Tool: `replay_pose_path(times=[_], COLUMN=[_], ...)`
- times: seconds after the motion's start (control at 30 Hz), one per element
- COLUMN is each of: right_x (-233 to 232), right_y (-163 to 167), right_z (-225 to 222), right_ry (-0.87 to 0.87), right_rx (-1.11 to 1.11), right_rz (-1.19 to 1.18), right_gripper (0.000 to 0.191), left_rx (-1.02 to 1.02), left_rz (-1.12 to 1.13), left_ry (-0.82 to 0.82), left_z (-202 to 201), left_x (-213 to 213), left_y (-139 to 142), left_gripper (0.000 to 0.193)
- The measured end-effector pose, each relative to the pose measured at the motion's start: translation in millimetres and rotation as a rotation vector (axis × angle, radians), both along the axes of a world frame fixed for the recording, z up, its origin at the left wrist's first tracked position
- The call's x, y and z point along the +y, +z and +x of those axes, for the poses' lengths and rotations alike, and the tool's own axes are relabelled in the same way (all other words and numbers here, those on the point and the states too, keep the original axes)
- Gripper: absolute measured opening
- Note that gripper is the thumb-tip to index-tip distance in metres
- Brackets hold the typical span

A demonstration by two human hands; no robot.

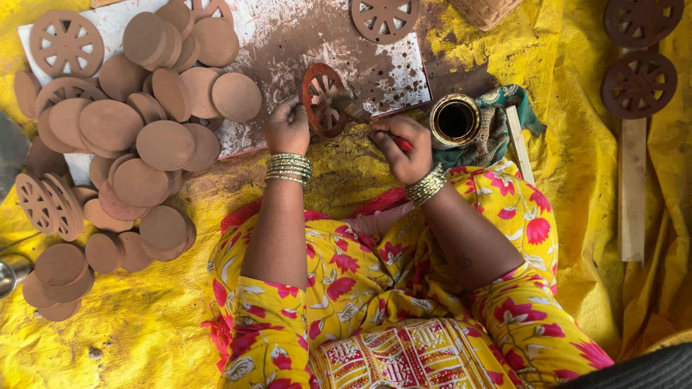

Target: The person sits on the ground and applies a dark pigment with a brush to wheel-shaped terracotta pieces, coating the face and cut-out sections of one piece at a time. Finished pieces are set aside near a cardboard sheet while more unpainted discs and wheel shapes wait in a pile.

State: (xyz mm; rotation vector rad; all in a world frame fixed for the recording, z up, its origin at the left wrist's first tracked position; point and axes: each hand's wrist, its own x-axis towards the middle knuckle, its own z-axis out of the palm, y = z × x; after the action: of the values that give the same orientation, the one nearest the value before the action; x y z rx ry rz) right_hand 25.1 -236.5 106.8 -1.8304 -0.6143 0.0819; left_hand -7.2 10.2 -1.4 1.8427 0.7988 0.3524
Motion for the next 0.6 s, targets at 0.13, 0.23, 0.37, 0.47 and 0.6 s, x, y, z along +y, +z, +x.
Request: replay_pose_path(times=[0.13, 0.23, 0.37, 0.47, 0.6], right_x=[5, 0, -5, -1, 10], right_y=[1, 6, 14, 18, 21], right_z=[-3, -6, -4, -3, -9], right_ry=[0.079, 0.171, 0.174, 0.087, 0.056], right_rx=[0.052, 0.044, 0.016, -0.030, -0.122], right_rz=[-0.060, -0.034, -0.038, -0.114, -0.191], right_gripper=[0.017, 0.017, 0.016, 0.013, 0.023], left_rx=[0.023, -0.001, 0.022, 0.033, 0.037], left_rz=[-0.015, 0.032, 0.051, 0.046, 0.013], left_ry=[0.005, 0.018, 0.020, 0.021, 0.016], left_z=[0, 0, 1, 1, 2], left_x=[2, 3, 3, 1, 0], left_y=[-4, -7, -8, -7, -7], left_gripper=[0.022, 0.022, 0.022, 0.022, 0.022])
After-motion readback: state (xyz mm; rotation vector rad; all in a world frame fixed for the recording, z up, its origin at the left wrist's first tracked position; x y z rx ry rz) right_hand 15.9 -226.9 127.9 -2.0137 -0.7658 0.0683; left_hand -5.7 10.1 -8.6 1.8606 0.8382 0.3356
